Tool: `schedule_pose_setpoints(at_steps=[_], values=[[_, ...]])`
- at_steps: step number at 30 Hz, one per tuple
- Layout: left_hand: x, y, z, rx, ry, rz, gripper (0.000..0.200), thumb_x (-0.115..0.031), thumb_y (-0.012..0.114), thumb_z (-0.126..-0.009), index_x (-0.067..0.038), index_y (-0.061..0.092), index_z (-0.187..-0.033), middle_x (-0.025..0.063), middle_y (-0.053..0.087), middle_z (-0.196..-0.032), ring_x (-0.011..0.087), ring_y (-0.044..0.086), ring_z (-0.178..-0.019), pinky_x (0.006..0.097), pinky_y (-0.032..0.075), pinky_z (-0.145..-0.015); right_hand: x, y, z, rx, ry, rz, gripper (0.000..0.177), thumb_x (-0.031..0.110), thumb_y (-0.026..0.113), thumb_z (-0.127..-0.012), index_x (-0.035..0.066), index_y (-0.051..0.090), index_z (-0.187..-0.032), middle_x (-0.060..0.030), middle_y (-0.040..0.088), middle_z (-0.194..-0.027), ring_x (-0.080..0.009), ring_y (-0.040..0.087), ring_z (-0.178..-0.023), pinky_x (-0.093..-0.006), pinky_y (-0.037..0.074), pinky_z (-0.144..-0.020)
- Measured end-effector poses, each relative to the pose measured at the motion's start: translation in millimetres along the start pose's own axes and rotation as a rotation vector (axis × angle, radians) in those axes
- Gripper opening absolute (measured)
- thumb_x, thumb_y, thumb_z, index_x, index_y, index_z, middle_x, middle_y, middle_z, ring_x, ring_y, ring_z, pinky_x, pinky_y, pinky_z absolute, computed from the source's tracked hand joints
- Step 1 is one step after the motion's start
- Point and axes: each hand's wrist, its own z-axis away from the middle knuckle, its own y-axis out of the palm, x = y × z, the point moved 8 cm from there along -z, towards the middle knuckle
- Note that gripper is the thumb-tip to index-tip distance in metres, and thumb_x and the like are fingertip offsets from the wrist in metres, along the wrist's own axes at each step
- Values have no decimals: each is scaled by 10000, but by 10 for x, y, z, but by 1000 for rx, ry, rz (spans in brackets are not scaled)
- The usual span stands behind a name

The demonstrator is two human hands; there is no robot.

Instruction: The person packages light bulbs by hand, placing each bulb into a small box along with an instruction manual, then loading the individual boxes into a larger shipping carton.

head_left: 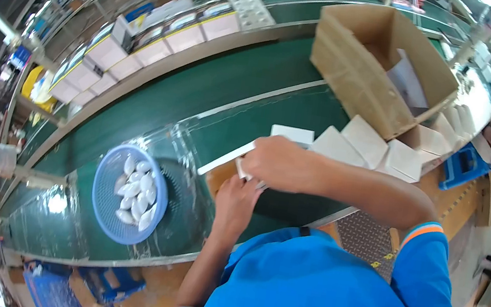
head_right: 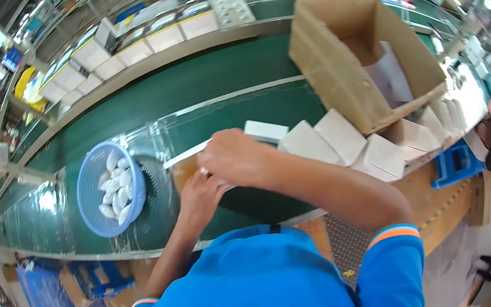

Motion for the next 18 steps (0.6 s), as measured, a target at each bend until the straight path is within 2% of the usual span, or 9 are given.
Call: schedule_pose_setpoints(at_steps=[2, 4, 5, 7, 8, 12, 18], values=[[-38, -63, -7, -15, 1, 21, 259, -89, 696, -690, -46, 602, -927, 112, 546, -912, 316, 562, -793, 418, 455, -700, -95, -35, 11, 55, 14, -50, 120, 113, 593, -674, 12, 596, -739, -154, 615, -682, -333, 600, -706, -399, 491, -585], [-92, -70, 2, -41, 52, 54, 245, -89, 701, -681, -31, 588, -891, 120, 528, -893, 313, 563, -783, 410, 455, -707, -145, -225, 27, -129, -34, -52, 135, 121, 627, -642, 20, 624, -732, -177, 613, -664, -357, 620, -664, -424, 487, -571], [-81, -61, 8, -39, 44, 57, 245, -89, 701, -681, -31, 588, -891, 120, 528, -893, 313, 563, -783, 410, 455, -707, -138, -259, 14, -122, -36, -58, 135, 121, 627, -642, 20, 624, -732, -177, 613, -664, -357, 620, -664, -424, 487, -571], [-51, -64, -1, -56, 14, 41, 232, -91, 700, -688, -50, 612, -899, 97, 541, -905, 291, 572, -820, 391, 462, -705, -202, -278, 6, -9, 82, -130, 80, 91, 557, -723, 27, 577, -767, -163, 617, -743, -345, 586, -737, -422, 471, -635], [-52, -65, -2, -52, 13, 43, 232, -91, 700, -688, -50, 612, -899, 97, 541, -905, 291, 572, -820, 391, 462, -705, -167, -250, 10, -9, 54, -109, 69, 81, 562, -731, 20, 576, -760, -162, 615, -732, -351, 583, -730, -419, 470, -627], [-89, -104, -15, -58, 60, 60, 210, -79, 693, -684, -20, 585, -855, 118, 516, -876, 299, 566, -792, 397, 459, -710, -121, -34, -7, -20, 23, -90, 82, 54, 585, -707, 8, 586, -775, -177, 616, -726, -358, 590, -707, -423, 473, -621], [-88, -73, -2, -29, 66, 73, 205, -87, 689, -684, -25, 587, -852, 118, 529, -867, 296, 568, -793, 400, 458, -709, -197, -85, -69, 97, 85, -61, 129, 78, 616, -664, -3, 589, -760, -216, 615, -712, -374, 617, -695, -423, 487, -604]])
